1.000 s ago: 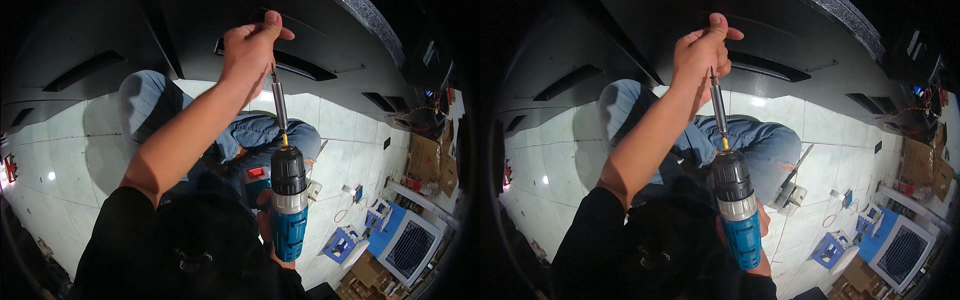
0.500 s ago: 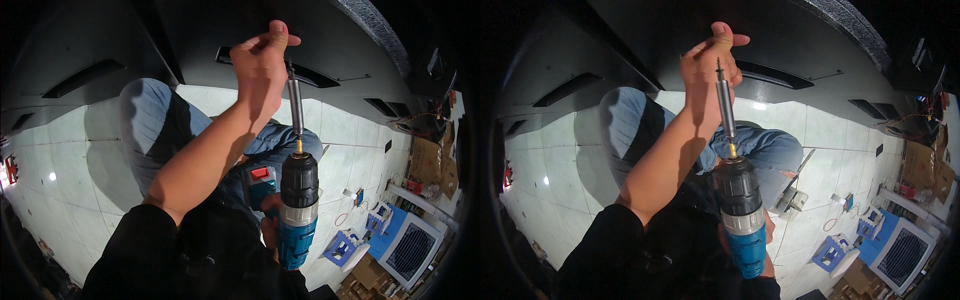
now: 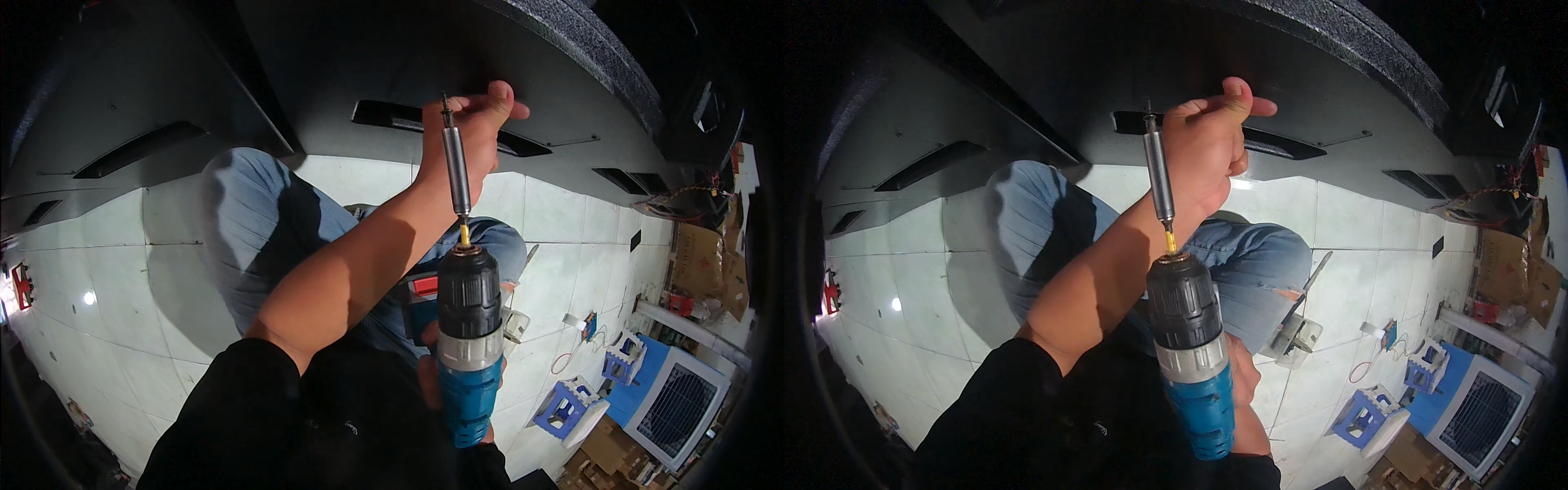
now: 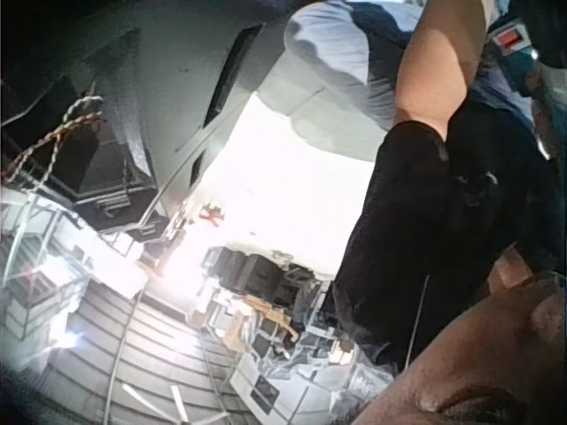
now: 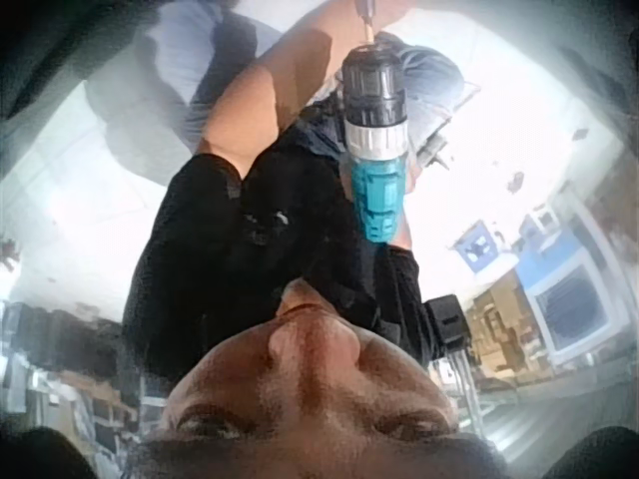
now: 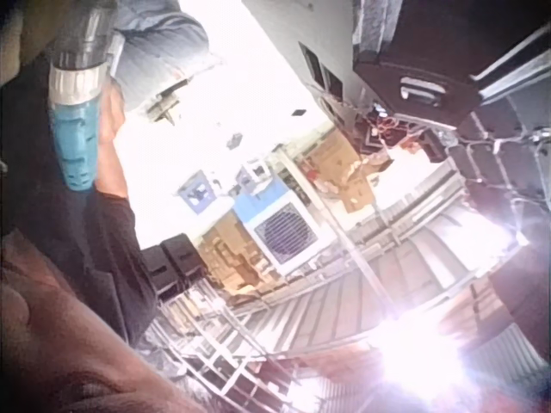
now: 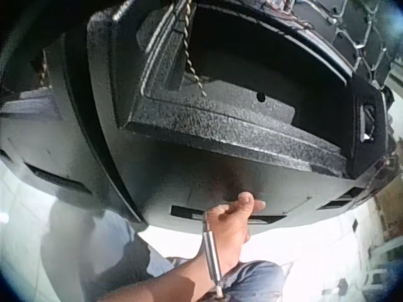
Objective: The person sits on the floor and assembles a large black speaker. They cut a piece of white foam with a knife, insert it into the speaker, and then use a power drill to secure the speaker's cover with screws.
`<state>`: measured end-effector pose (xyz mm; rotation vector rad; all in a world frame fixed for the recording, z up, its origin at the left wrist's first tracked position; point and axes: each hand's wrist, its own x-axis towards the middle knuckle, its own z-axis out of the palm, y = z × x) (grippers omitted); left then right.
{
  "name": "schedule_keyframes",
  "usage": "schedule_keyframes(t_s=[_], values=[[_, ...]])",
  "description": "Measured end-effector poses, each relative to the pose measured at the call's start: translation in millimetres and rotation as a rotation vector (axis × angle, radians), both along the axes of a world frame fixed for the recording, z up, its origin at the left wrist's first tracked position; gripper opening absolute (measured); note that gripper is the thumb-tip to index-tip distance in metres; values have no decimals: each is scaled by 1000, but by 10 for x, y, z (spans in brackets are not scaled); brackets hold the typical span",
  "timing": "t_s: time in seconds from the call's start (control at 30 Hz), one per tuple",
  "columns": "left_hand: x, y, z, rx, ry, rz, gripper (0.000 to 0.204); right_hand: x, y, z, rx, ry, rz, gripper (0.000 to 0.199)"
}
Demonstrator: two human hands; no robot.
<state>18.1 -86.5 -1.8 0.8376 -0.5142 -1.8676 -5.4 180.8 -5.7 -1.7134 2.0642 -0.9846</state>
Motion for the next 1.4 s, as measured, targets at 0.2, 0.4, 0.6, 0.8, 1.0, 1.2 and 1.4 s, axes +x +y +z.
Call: schedule_keyframes(t_s=[0.2,0.4,0.6,0.8,1.0,1.2,1.4], values=[[79,-8,50,76,100,-110,46,69,-342,-281,-309,172,76,23],[128,-39,35,36,84,-145,47,206,-497,-305,-383,206,87,30],[121,-34,-10,9,95,-139,44,206,-525,-380,-382,214,77,27],[133,-30,51,14,113,-116,33,201,-571,-426,-405,238,62,25],[148,-33,60,4,111,-127,31,206,-544,-461,-382,207,58,25],[146,-37,-16,-24,88,-157,35,274,-484,-362,-254,42,55,29],[160,-10,17,-35,98,-177,29,293,-422,-308,-214,-15,128,33]])
